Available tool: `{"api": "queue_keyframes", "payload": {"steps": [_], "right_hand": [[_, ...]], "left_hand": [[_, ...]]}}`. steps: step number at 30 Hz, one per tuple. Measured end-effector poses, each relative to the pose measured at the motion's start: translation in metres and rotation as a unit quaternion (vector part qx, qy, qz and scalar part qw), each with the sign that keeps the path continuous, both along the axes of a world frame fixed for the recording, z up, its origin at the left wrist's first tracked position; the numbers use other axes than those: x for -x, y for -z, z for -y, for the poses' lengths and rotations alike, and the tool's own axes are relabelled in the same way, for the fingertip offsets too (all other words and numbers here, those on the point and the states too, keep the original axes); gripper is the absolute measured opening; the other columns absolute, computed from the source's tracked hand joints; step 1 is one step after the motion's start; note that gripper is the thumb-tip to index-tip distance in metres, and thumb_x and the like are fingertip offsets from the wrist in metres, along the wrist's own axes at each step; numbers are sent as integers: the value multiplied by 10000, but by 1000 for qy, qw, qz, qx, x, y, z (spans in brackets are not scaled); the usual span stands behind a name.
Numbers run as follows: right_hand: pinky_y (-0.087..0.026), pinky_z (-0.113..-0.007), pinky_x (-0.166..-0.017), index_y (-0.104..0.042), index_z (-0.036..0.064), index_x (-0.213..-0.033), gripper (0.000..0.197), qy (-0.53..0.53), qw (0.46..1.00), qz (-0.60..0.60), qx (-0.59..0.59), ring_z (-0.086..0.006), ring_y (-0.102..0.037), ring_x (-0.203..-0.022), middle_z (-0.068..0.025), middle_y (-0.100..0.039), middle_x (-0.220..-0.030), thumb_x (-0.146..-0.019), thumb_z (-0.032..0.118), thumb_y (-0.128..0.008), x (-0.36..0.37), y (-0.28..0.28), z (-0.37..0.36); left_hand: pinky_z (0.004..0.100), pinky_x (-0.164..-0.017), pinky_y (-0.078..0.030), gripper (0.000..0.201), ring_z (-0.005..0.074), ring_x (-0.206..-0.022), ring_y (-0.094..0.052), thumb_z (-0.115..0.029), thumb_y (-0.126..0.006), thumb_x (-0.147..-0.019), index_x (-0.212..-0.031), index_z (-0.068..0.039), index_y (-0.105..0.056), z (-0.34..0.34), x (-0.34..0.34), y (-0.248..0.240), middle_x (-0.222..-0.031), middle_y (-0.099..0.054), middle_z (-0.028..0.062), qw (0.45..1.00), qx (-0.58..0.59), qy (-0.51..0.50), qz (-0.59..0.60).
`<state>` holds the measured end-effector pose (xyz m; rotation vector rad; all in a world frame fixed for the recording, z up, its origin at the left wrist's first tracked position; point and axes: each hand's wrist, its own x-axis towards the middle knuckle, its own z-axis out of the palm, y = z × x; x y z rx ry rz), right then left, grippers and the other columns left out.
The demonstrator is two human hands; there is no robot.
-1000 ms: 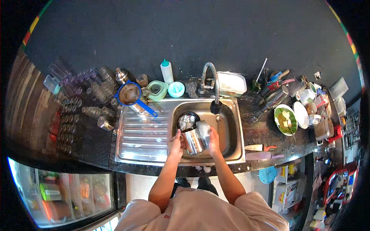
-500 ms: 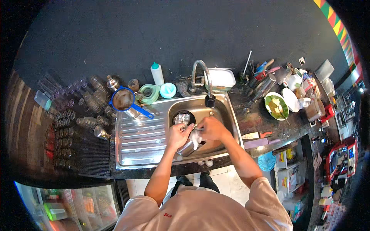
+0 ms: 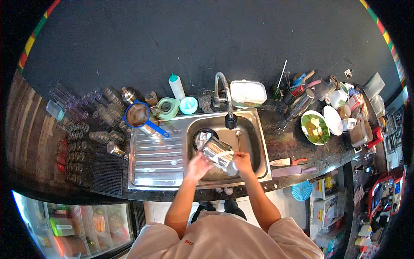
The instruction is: Washing glasses and mugs in a service sink.
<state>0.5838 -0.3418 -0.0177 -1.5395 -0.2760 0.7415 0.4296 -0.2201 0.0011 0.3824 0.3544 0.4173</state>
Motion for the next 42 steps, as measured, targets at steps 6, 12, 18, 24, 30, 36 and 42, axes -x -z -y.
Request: {"api": "queue_keyframes", "payload": {"steps": [6, 12, 18, 24, 30, 36, 42], "right_hand": [[-380, -211, -561, -583, -15, -733, 66, -122, 981, 70, -134, -68, -505, -665, 7, -568, -743, -675, -25, -552, 26, -49, 4], [-444, -283, -614, -608, 31, -813, 249, 11, 846, 533, 21, -199, -563, -637, -117, -569, -725, -576, -42, -597, 25, -64, -2], [-441, -244, -559, -610, 26, -774, 168, 3, 964, 252, -84, -134, -541, -596, -32, -556, -666, -638, 80, -693, 11, -68, 12], [-449, -281, -533, -622, 48, -761, 186, -130, 860, 481, -105, -178, -553, -574, -70, -582, -695, -595, -35, -615, 5, -79, 12], [-432, -359, -859, -587, 21, -929, 276, -383, 699, 604, 5, -286, -539, -973, -140, -574, -956, -658, 31, -539, -7, -71, 16], [-361, -399, -930, -511, -12, -1052, 373, -439, 610, 655, 79, -305, -460, -1089, -166, -516, -1105, -681, 30, -498, 3, -74, 7], [-402, -350, -869, -531, 5, -1000, 341, -559, 618, 539, 124, -254, -495, -1028, -140, -528, -1058, -667, 64, -576, 1, -107, -1]], "left_hand": [[406, -835, -429, 263, 250, -888, -563, -337, -542, -796, -929, -111, -544, 27, -44, -16, -944, -589, 92, 981, 139, -133, -19], [361, -775, -463, 303, 208, -866, -573, -369, -563, -774, -954, -126, -539, 36, -46, 7, -933, -591, 45, 977, 94, -172, -84], [365, -765, -474, 320, 229, -842, -585, -345, -585, -768, -974, -103, -543, 34, -47, -38, -927, -604, 58, 976, 123, -174, -54], [383, -757, -478, 334, 225, -837, -588, -350, -573, -774, -1010, -115, -537, 31, -44, -27, -933, -602, 62, 979, 128, -141, -66], [354, -741, -479, 326, 204, -814, -592, -372, -572, -782, -964, -102, -549, 24, -39, -29, -888, -610, 41, 980, 110, -136, -98], [264, -450, -445, 335, 140, -549, -554, -356, -670, -701, -876, -84, -581, 11, -39, -35, -700, -579, 46, 955, 55, -164, -243], [311, -533, -472, 356, 134, -647, -577, -381, -648, -713, -906, -91, -579, 11, -28, -18, -772, -589, 47, 973, 53, -106, -199]]}}
